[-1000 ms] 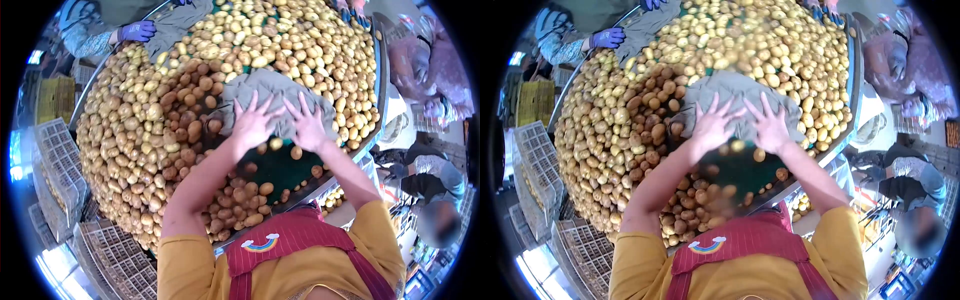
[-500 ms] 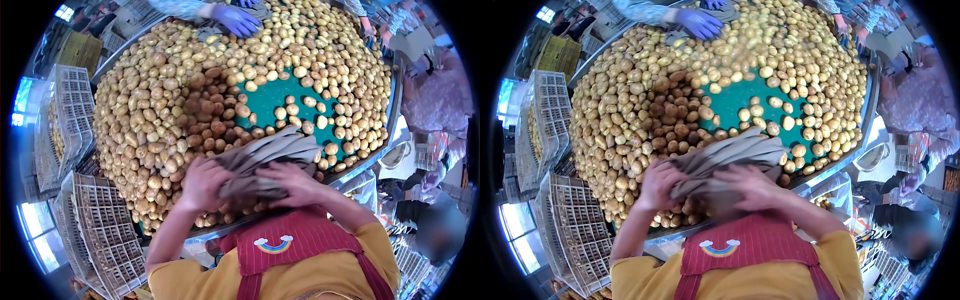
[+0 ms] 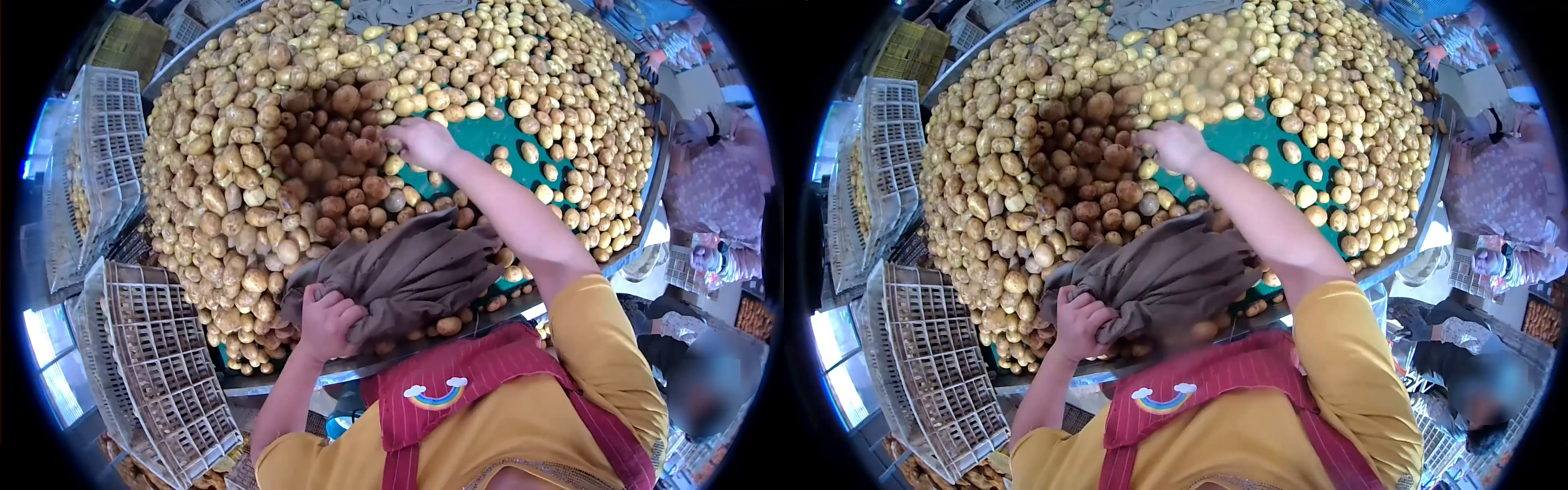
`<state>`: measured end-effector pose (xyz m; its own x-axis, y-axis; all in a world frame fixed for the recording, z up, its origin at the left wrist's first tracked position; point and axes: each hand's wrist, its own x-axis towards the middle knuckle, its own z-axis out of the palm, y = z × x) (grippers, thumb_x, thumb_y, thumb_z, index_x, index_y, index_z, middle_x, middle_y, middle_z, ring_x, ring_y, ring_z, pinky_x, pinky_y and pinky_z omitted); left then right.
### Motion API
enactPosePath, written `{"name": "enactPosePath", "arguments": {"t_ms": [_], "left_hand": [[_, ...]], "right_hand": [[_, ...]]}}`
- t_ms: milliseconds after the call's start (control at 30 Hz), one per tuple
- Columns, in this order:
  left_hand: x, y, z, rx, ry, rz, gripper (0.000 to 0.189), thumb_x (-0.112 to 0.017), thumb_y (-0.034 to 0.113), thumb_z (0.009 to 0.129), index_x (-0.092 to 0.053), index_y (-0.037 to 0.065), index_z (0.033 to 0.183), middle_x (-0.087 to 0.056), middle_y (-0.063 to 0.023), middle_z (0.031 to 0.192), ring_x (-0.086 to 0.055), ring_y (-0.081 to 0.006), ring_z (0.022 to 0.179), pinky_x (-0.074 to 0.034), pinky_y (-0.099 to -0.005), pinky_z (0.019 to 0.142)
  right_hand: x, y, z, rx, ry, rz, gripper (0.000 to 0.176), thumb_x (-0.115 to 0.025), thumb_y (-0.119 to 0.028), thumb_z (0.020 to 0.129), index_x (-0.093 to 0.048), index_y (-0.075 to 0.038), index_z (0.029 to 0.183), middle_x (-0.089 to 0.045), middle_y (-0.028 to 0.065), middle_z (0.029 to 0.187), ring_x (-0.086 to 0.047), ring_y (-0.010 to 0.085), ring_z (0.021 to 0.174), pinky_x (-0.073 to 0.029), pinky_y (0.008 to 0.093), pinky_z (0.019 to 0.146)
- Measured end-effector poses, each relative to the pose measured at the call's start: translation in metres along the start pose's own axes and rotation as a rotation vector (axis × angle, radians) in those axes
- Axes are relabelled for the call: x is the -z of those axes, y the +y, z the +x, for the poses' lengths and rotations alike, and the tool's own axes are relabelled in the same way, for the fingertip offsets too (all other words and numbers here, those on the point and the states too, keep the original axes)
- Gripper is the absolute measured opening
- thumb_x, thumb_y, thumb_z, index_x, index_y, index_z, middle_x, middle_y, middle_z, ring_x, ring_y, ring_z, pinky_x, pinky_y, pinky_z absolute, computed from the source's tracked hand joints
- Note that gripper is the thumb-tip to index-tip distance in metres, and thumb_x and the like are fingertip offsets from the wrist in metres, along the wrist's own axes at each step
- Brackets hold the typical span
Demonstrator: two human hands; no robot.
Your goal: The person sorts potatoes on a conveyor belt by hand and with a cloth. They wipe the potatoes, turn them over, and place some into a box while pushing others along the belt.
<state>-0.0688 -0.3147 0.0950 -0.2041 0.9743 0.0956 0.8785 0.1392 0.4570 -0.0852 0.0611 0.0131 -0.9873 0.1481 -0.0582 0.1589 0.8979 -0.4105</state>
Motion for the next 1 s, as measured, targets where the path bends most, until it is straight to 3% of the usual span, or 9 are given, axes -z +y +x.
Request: {"name": "enactPosePath", "arguments": {"t_ms": [200, 233, 267, 400, 533, 600, 667, 800, 1000], "left_hand": [[0.047, -0.022, -0.049, 0.216, 0.377, -0.659, 0.034, -0.072, 0.032, 0.073, -0.070, 0.002, 0.089, -0.066, -0.0081, 0.080, -0.060, -0.0250, 0.076, -0.046, -0.0403, 0.076], [0.043, -0.023, -0.092, 0.460, 0.684, -0.671, 0.045, -0.064, 0.040, 0.081, -0.071, -0.002, 0.095, -0.067, -0.0137, 0.089, -0.063, -0.0274, 0.083, -0.050, -0.0454, 0.083], [0.071, -0.027, -0.106, 0.381, 0.753, -0.421, 0.058, -0.055, 0.045, 0.086, -0.069, -0.005, 0.111, -0.068, -0.0186, 0.107, -0.065, -0.0328, 0.102, -0.050, -0.0505, 0.098], [0.100, -0.073, -0.132, 0.703, 1.410, -0.684, 0.056, -0.057, 0.044, 0.090, -0.063, 0.000, 0.125, -0.065, -0.0158, 0.123, -0.062, -0.0328, 0.114, -0.046, -0.0499, 0.104], [0.052, -0.092, -0.063, 0.612, 0.854, -0.133, 0.039, -0.064, 0.036, 0.082, -0.068, 0.005, 0.106, -0.065, -0.0082, 0.098, -0.061, -0.0269, 0.090, -0.045, -0.0474, 0.096], [0.059, -0.071, -0.006, 0.145, 0.532, 0.390, 0.026, -0.067, 0.026, 0.078, -0.068, 0.008, 0.097, -0.064, -0.0048, 0.088, -0.059, -0.0226, 0.085, -0.042, -0.0448, 0.092], [0.055, -0.052, 0.029, 0.172, 0.349, 0.429, 0.023, -0.072, 0.021, 0.073, -0.068, 0.010, 0.093, -0.065, -0.0036, 0.084, -0.059, -0.0227, 0.083, -0.039, -0.0427, 0.087], [0.038, -0.076, 0.068, 0.131, 0.447, 0.254, 0.022, -0.075, 0.020, 0.076, -0.070, 0.010, 0.095, -0.065, -0.0069, 0.084, -0.059, -0.0295, 0.082, -0.038, -0.0399, 0.082], [0.032, -0.077, 0.089, 0.214, 0.295, 0.314, 0.028, -0.080, 0.019, 0.074, -0.072, 0.011, 0.099, -0.064, -0.0100, 0.084, -0.061, -0.0310, 0.083, -0.041, -0.0405, 0.084]], "right_hand": [[0.041, 0.041, -0.070, -0.286, 0.201, 1.601, 0.032, -0.066, -0.016, 0.089, -0.061, -0.010, 0.120, -0.067, 0.0106, 0.108, -0.067, 0.0266, 0.099, -0.056, 0.0387, 0.084], [0.057, 0.046, -0.091, -0.296, 0.225, 1.731, 0.032, -0.064, -0.014, 0.090, -0.060, -0.010, 0.121, -0.068, 0.0090, 0.103, -0.067, 0.0240, 0.094, -0.057, 0.0377, 0.081], [0.068, 0.051, -0.111, -0.309, 0.256, 1.865, 0.032, -0.062, -0.013, 0.091, -0.058, -0.010, 0.123, -0.068, 0.0074, 0.099, -0.068, 0.0213, 0.089, -0.058, 0.0366, 0.079], [0.063, 0.103, -0.172, -0.391, 0.386, 1.805, 0.021, -0.059, -0.020, 0.097, -0.063, 0.000, 0.103, -0.067, 0.0090, 0.086, -0.065, 0.0203, 0.076, -0.055, 0.0353, 0.070], [0.061, 0.081, -0.207, -0.592, 0.584, 1.508, 0.019, -0.056, -0.002, 0.095, -0.063, -0.001, 0.112, -0.064, 0.0060, 0.078, -0.061, 0.0144, 0.070, -0.050, 0.0275, 0.064], [0.051, 0.080, -0.223, -0.610, 0.560, 1.443, 0.018, -0.058, -0.001, 0.094, -0.063, -0.004, 0.111, -0.063, 0.0052, 0.076, -0.060, 0.0133, 0.065, -0.049, 0.0263, 0.060], [0.044, 0.066, -0.227, -0.696, 0.503, 1.211, 0.016, -0.060, -0.003, 0.095, -0.063, -0.008, 0.109, -0.062, 0.0012, 0.072, -0.056, 0.0100, 0.060, -0.044, 0.0224, 0.054], [0.025, 0.043, -0.217, -0.484, 0.361, 0.731, 0.022, -0.068, -0.008, 0.091, -0.069, -0.009, 0.113, -0.067, 0.0015, 0.077, -0.059, 0.0090, 0.064, -0.049, 0.0258, 0.060], [0.010, 0.000, -0.155, -0.257, 0.301, 0.349, 0.031, -0.067, -0.011, 0.085, -0.071, -0.010, 0.115, -0.070, 0.0122, 0.102, -0.069, 0.0297, 0.097, -0.058, 0.0422, 0.084]]}}
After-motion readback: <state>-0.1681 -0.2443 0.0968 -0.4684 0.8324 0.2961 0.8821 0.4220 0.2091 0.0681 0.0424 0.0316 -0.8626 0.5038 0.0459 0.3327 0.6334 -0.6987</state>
